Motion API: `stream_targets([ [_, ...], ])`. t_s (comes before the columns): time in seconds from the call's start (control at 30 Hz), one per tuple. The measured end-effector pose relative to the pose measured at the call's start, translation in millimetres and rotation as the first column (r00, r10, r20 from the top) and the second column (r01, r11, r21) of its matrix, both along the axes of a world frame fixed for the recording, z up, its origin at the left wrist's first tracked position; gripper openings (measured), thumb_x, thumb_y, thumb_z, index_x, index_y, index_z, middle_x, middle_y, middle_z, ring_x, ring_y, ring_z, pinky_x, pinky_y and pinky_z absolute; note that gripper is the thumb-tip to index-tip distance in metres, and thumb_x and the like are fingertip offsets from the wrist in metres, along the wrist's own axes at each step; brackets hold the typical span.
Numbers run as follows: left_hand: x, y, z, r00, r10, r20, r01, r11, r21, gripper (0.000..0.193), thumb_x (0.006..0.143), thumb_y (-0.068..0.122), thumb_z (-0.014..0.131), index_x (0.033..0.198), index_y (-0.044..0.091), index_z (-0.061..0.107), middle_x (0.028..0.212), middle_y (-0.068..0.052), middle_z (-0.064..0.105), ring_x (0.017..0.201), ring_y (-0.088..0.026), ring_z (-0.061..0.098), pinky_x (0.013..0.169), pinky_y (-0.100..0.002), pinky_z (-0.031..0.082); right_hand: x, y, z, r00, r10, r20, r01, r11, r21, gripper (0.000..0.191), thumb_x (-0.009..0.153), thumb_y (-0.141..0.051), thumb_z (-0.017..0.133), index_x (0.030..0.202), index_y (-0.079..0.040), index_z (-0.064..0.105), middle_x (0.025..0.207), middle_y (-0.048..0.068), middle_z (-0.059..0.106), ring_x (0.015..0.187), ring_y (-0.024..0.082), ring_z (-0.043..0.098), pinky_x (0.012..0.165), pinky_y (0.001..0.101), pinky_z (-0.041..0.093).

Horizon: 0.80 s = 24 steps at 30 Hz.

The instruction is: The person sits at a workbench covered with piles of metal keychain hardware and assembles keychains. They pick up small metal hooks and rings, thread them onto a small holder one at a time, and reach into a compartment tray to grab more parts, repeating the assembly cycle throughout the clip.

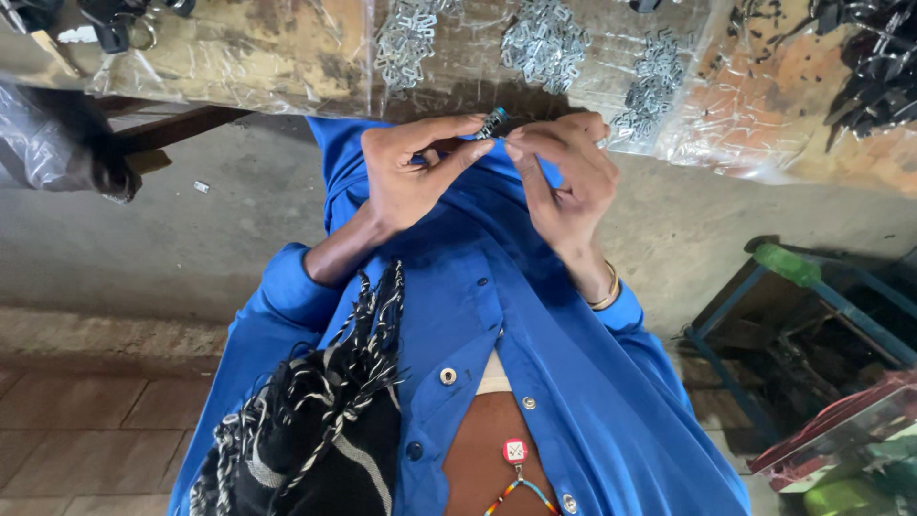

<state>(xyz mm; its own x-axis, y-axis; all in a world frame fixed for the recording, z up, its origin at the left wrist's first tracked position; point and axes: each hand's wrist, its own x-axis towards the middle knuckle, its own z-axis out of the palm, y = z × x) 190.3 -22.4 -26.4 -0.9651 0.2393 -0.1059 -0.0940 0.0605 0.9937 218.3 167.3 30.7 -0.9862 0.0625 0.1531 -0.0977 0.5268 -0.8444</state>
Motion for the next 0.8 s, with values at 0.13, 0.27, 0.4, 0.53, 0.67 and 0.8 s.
stream_targets([
  [0.13,-1,-3,-1,0.999,-0.031,-0.025,0.032,0.999,0.008,0.023,0.09,0.002,0.086,0.112,0.002,0.077,0.114,-0.01,0.079,0.072,-0.005,0.068,0.053,-0.02,0.046,-3,-10,-2,0.99,-0.106,0.088,0.115,0.988,-0.104,0.02,0.093,0.002,0.084,0.107,-0.002,0.07,0.102,0.008,0.073,0.092,0.017,0.061,0.078,0.0317,0.05],
  [0.27,-1,-6,0,0.972,-0.105,-0.208,0.092,0.993,-0.071,0.023,0.093,0.001,0.084,0.115,0.001,0.076,0.119,-0.012,0.076,0.095,-0.016,0.077,0.069,-0.025,0.059,0,-9,3,0.987,-0.129,0.101,0.124,0.991,0.049,0.024,0.088,0.002,0.089,0.104,-0.003,0.071,0.095,0.006,0.069,0.082,0.012,0.056,0.072,0.0302,0.047],
  [0.4,-2,-6,1,0.958,-0.126,-0.259,0.108,0.991,-0.083,0.022,0.095,0.002,0.084,0.115,0.001,0.075,0.119,-0.012,0.076,0.104,-0.021,0.079,0.084,-0.029,0.066,-3,-3,4,1.0,-0.028,-0.006,0.028,0.966,0.258,0.028,0.083,-0.002,0.094,0.101,-0.009,0.074,0.092,0.003,0.069,0.084,0.015,0.055,0.08,0.0365,0.041],
  [0.53,-2,-7,1,0.973,-0.092,-0.21,0.086,0.996,-0.037,0.024,0.092,0.004,0.087,0.113,0.001,0.076,0.117,-0.012,0.077,0.09,-0.014,0.077,0.068,-0.024,0.058,-4,9,4,0.988,-0.066,0.139,0.034,0.975,0.218,0.026,0.088,-0.011,0.094,0.11,-0.016,0.081,0.104,0.003,0.065,0.097,0.021,0.062,0.083,0.0338,0.048],
  [0.67,-2,-10,1,0.997,-0.058,-0.041,0.06,0.998,0.028,0.023,0.09,0.002,0.088,0.11,0.0,0.078,0.114,-0.011,0.079,0.072,-0.005,0.069,0.056,-0.02,0.049,3,19,2,0.998,0.0,-0.068,0.042,0.78,0.624,0.036,0.092,-0.022,0.097,0.123,-0.016,0.079,0.145,0.008,0.05,0.129,0.036,0.043,0.109,0.0462,0.032],
  [0.8,-4,-11,-2,0.998,-0.044,0.033,0.042,0.997,0.062,0.02,0.09,0.001,0.087,0.108,-0.001,0.078,0.113,-0.011,0.079,0.069,-0.005,0.067,0.055,-0.019,0.048,7,25,-4,0.995,0.074,-0.063,-0.025,0.819,0.574,0.033,0.092,-0.024,0.099,0.119,-0.019,0.081,0.146,0.006,0.053,0.134,0.033,0.041,0.108,0.0477,0.03],
])
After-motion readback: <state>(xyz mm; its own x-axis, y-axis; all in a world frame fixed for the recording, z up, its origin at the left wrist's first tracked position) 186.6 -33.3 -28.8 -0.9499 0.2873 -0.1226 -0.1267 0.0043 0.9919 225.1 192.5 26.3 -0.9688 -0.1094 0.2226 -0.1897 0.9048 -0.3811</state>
